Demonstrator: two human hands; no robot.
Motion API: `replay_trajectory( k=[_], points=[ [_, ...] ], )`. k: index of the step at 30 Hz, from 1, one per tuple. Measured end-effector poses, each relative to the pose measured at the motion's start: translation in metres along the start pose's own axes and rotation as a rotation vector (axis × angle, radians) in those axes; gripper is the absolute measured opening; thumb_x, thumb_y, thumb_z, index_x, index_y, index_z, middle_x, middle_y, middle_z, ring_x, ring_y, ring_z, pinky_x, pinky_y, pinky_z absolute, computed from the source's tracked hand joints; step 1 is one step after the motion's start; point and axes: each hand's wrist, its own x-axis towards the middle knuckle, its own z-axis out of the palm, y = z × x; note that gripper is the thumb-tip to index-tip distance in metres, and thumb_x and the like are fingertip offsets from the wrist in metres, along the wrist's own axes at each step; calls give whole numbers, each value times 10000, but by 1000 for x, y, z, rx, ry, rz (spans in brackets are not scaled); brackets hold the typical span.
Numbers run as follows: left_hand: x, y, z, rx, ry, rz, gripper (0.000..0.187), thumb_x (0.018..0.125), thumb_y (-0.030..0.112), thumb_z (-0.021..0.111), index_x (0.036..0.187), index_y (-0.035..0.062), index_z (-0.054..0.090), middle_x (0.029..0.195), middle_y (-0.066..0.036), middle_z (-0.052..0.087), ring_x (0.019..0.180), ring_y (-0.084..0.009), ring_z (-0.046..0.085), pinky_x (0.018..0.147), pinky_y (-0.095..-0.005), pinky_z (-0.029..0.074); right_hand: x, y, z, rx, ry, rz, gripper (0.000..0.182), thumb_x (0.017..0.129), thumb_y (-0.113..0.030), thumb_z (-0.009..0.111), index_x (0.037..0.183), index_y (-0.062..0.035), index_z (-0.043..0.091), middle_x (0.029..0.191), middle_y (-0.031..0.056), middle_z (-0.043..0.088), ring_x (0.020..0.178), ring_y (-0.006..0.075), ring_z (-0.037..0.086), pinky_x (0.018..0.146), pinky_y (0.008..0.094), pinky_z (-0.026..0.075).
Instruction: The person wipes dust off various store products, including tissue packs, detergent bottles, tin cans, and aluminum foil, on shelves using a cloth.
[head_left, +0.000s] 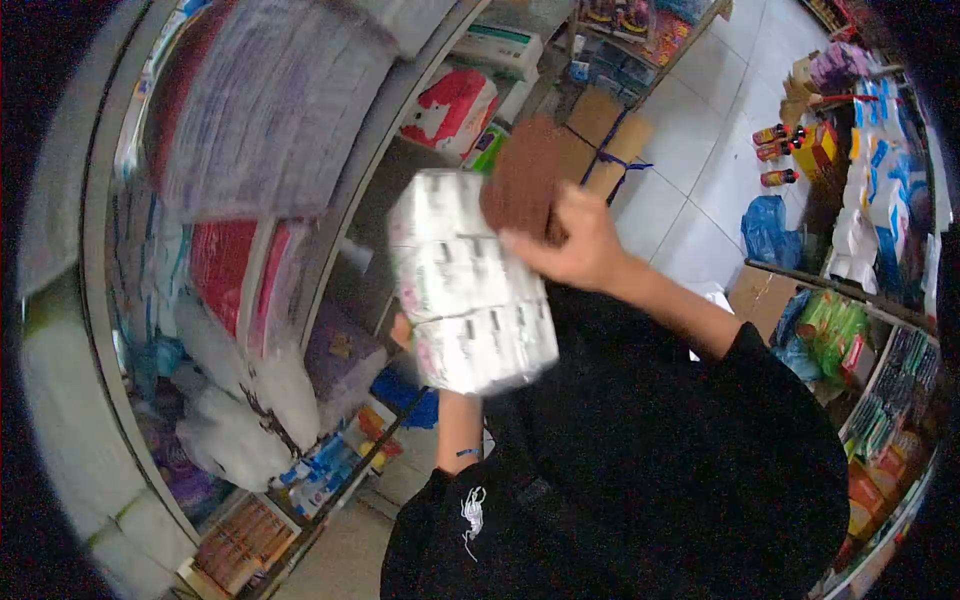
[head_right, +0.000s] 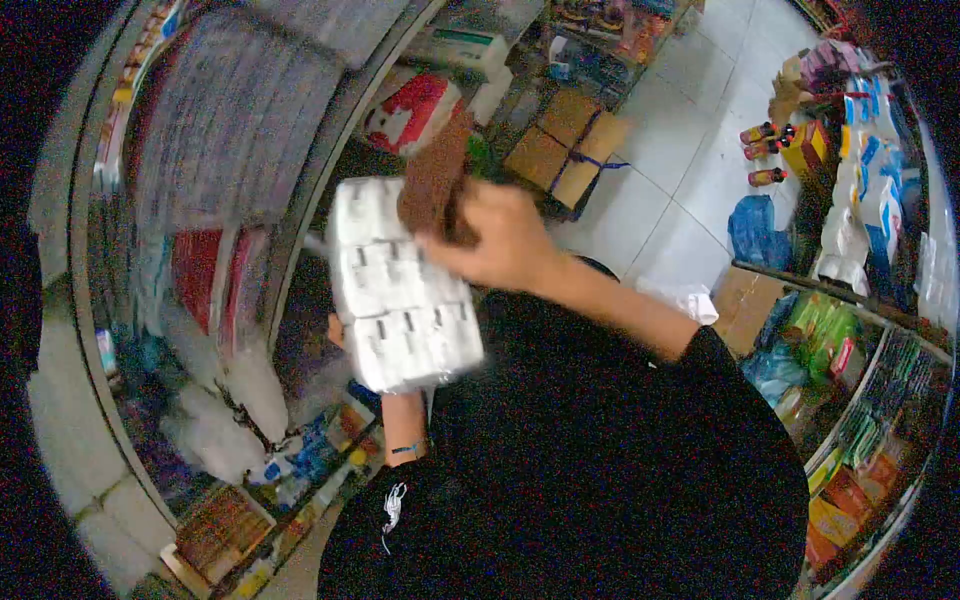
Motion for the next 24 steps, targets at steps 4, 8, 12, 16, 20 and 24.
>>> replay_trajectory(
  k=[4, 8, 12, 16, 20, 24],
  points=[
    [41, 2, 16, 122, 139, 67, 779, 685, 545, 367, 1265, 32, 285, 1275, -190, 319, 1151, -351, 330, 958, -441, 271, -27, -11, -8, 129, -155, -69, 315, 578, -295, 707, 583, -35, 530, 596, 96, 485, 476, 244, 497, 438, 338, 414],
    [60, -12, -26, 376, 100, -135, 580, 738, 398, 456, 1157, 2, 394, 1075, -155, 479, 954, -258, 490, 807, -373, 414, -30, 39, -2, 13, -100, 108, 387, 584, -351, 702, 555, -22, 500, 587, 103, 473, 474, 262, 472, 454, 344, 403],
    [97, -18, -35, 388, 47, -275, 550, 769, 302, 450, 1221, 12, 332, 1147, -192, 433, 987, -273, 492, 798, -352, 435, -14, 74, -7, -124, 8, 553, 421, 647, -390, 647, 704, 12, 532, 639, 151, 531, 631, 312, 542, 576, 375, 425],
    [133, -5, -34, 1442, 362, 114, 734, 722, 387, 538, 1277, 9, 243, 1285, -192, 297, 1094, -315, 409, 909, -385, 325, -28, 111, -4, 112, -119, 778, 428, 666, -381, 637, 810, 14, 559, 779, 175, 584, 731, 303, 570, 636, 359, 438],
    [165, 24, -38, 2046, 661, 40, 930, 637, 555, 586, 1299, 25, 205, 1310, -209, 254, 1168, -347, 321, 933, -415, 294, -22, 129, -1, 247, -119, 839, 436, 689, -376, 623, 872, 15, 566, 806, 175, 595, 753, 287, 576, 668, 348, 437],
    [230, 47, -99, 2191, 803, -22, 938, 634, 582, 570, 1293, 18, 213, 1302, -217, 257, 1170, -348, 315, 923, -427, 303, -17, 132, -12, 225, -92, 820, 422, 710, -361, 610, 892, 17, 558, 806, 163, 598, 756, 267, 572, 678, 336, 431]
  ],
)
